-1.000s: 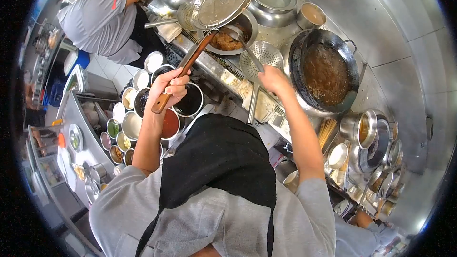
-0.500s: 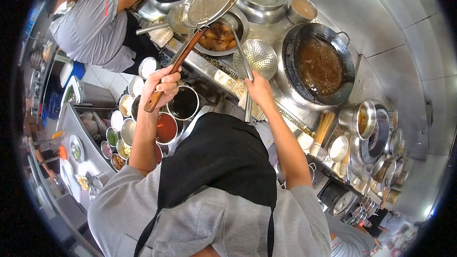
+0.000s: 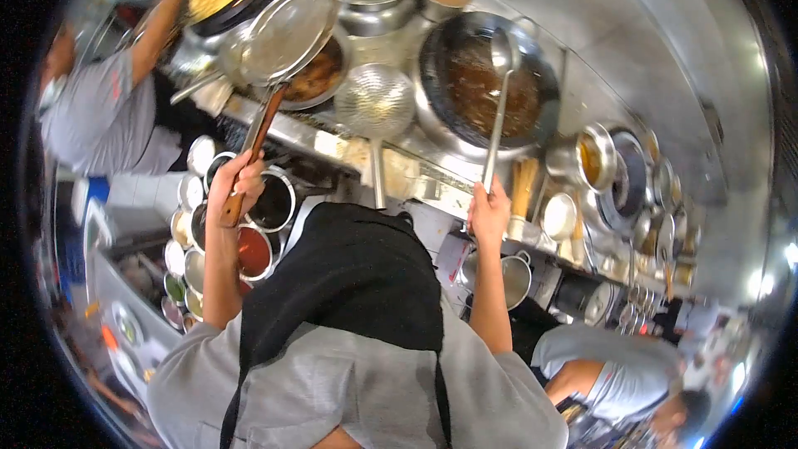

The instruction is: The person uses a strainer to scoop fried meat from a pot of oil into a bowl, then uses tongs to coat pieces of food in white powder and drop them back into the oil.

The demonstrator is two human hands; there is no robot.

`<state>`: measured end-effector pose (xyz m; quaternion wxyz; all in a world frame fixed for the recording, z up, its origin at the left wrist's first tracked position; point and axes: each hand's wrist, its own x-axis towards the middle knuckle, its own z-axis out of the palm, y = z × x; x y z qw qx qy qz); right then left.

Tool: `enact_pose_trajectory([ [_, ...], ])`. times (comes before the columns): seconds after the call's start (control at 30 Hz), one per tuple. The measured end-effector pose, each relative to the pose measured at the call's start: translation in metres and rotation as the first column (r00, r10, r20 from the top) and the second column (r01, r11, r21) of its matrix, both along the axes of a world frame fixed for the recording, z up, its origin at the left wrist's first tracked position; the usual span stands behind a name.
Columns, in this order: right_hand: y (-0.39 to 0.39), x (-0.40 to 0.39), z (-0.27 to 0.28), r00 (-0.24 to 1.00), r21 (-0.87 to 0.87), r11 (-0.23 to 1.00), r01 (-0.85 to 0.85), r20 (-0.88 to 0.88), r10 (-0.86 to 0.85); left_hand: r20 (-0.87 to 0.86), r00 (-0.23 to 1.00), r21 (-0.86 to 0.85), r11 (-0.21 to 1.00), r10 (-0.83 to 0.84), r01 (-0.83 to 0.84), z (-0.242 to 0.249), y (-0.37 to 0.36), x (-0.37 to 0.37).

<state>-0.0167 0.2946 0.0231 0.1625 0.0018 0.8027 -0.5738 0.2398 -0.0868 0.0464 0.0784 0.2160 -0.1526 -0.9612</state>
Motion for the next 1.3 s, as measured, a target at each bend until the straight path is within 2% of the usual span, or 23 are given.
enact_pose_trajectory([
  [0.1, 0.014, -0.022, -0.006, 0.998, -0.041, 0.999, 0.017, 0.059, -0.015, 0.124, 0.992, -0.132, 0.99, -0.035, 0.051, -0.034, 0.005, -0.004],
  [0.17, 0.02, -0.031, -0.005, 0.961, -0.216, 0.966, 0.14, 0.263, -0.08, 0.225, 0.974, -0.194, 0.978, -0.036, 0.081, -0.06, 0.009, -0.007],
  [0.2, 0.023, -0.033, -0.002, 0.942, -0.313, 0.936, 0.16, 0.333, -0.049, 0.281, 0.957, -0.345, 0.923, -0.074, 0.173, -0.062, 0.014, -0.009],
  [0.27, 0.025, -0.032, 0.01, 0.892, -0.512, 0.836, 0.197, 0.447, 0.064, 0.278, 0.96, -0.381, 0.912, -0.046, 0.154, -0.072, 0.02, -0.009],
  [0.37, 0.029, -0.024, 0.034, 0.779, -0.687, 0.659, 0.306, 0.578, 0.241, 0.257, 0.965, -0.353, 0.925, -0.049, 0.141, -0.057, 0.022, -0.007],
  [0.43, 0.024, -0.015, 0.051, 0.763, -0.729, 0.626, 0.278, 0.564, 0.317, 0.185, 0.981, -0.272, 0.957, -0.054, 0.104, -0.035, 0.021, -0.005],
  [0.47, 0.019, -0.01, 0.055, 0.766, -0.709, 0.659, 0.249, 0.561, 0.314, 0.12, 0.992, -0.152, 0.987, -0.043, 0.061, -0.035, 0.017, -0.004],
  [0.5, 0.01, -0.004, 0.063, 0.76, -0.704, 0.676, 0.215, 0.555, 0.337, 0.033, 0.998, -0.105, 0.993, -0.048, 0.051, -0.026, 0.016, -0.002],
  [0.6, -0.023, 0.004, 0.072, 0.784, -0.557, 0.829, -0.044, 0.495, 0.375, -0.099, 0.995, -0.023, 1.0, -0.019, 0.017, -0.003, 0.016, -0.002],
  [0.7, -0.062, 0.006, 0.052, 0.801, -0.378, 0.886, -0.27, 0.422, 0.424, -0.149, 0.989, 0.003, 1.0, 0.011, -0.011, 0.015, 0.017, -0.006],
  [0.77, -0.087, 0.021, 0.033, 0.863, -0.144, 0.91, -0.389, 0.288, 0.415, -0.161, 0.986, 0.035, 0.999, 0.039, -0.034, 0.022, 0.019, -0.009],
  [0.8, -0.091, 0.027, 0.014, 0.884, -0.092, 0.9, -0.426, 0.169, 0.436, -0.155, 0.987, 0.034, 0.999, 0.042, -0.037, 0.02, 0.018, -0.008],
  [0.87, -0.087, 0.042, -0.015, 0.912, -0.085, 0.909, -0.408, 0.019, 0.411, -0.112, 0.992, 0.026, 0.998, 0.064, -0.062, 0.018, 0.021, -0.009],
  [0.9, -0.078, 0.045, -0.022, 0.902, -0.06, 0.902, -0.428, 0.039, 0.43, -0.098, 0.993, 0.021, 0.997, 0.07, -0.069, 0.013, 0.021, -0.009],
  [0.97, -0.045, 0.049, -0.073, 0.89, 0.246, 0.873, -0.421, -0.073, 0.45, -0.057, 0.996, 0.029, 0.998, 0.065, -0.064, -0.005, 0.022, -0.012],
  [1.0, -0.037, 0.058, -0.063, 0.866, 0.365, 0.841, -0.399, -0.153, 0.476, 0.006, 0.998, -0.021, 0.998, 0.067, -0.066, -0.015, 0.022, -0.014],
  [1.03, -0.021, 0.064, -0.087, 0.855, 0.393, 0.835, -0.384, -0.189, 0.482, 0.044, 0.998, -0.048, 0.998, 0.051, -0.049, -0.027, 0.022, -0.015],
  [1.1, -0.002, 0.073, -0.119, 0.85, 0.467, 0.802, -0.372, -0.175, 0.497, 0.104, 0.995, -0.136, 0.991, 0.006, 0.008, -0.063, 0.016, -0.016],
  [1.13, 0.005, 0.075, -0.145, 0.825, 0.505, 0.779, -0.371, -0.206, 0.526, 0.18, 0.983, -0.277, 0.956, -0.047, 0.096, -0.077, 0.015, -0.015],
  [1.17, 0.013, 0.073, -0.168, 0.79, 0.541, 0.75, -0.382, -0.23, 0.568, 0.237, 0.971, -0.329, 0.938, -0.034, 0.113, -0.082, 0.02, -0.016],
  [1.23, 0.024, 0.067, -0.201, 0.777, 0.559, 0.723, -0.406, -0.205, 0.595, 0.359, 0.933, -0.401, 0.906, 0.02, 0.135, -0.074, 0.031, -0.007],
  [1.27, 0.022, 0.066, -0.209, 0.765, 0.571, 0.702, -0.425, -0.188, 0.616, 0.372, 0.926, -0.428, 0.897, 0.063, 0.11, -0.078, 0.034, -0.001],
  [1.3, 0.02, 0.063, -0.205, 0.784, 0.607, 0.669, -0.429, -0.118, 0.609, 0.371, 0.922, -0.459, 0.885, 0.113, 0.076, -0.057, 0.045, 0.003],
])
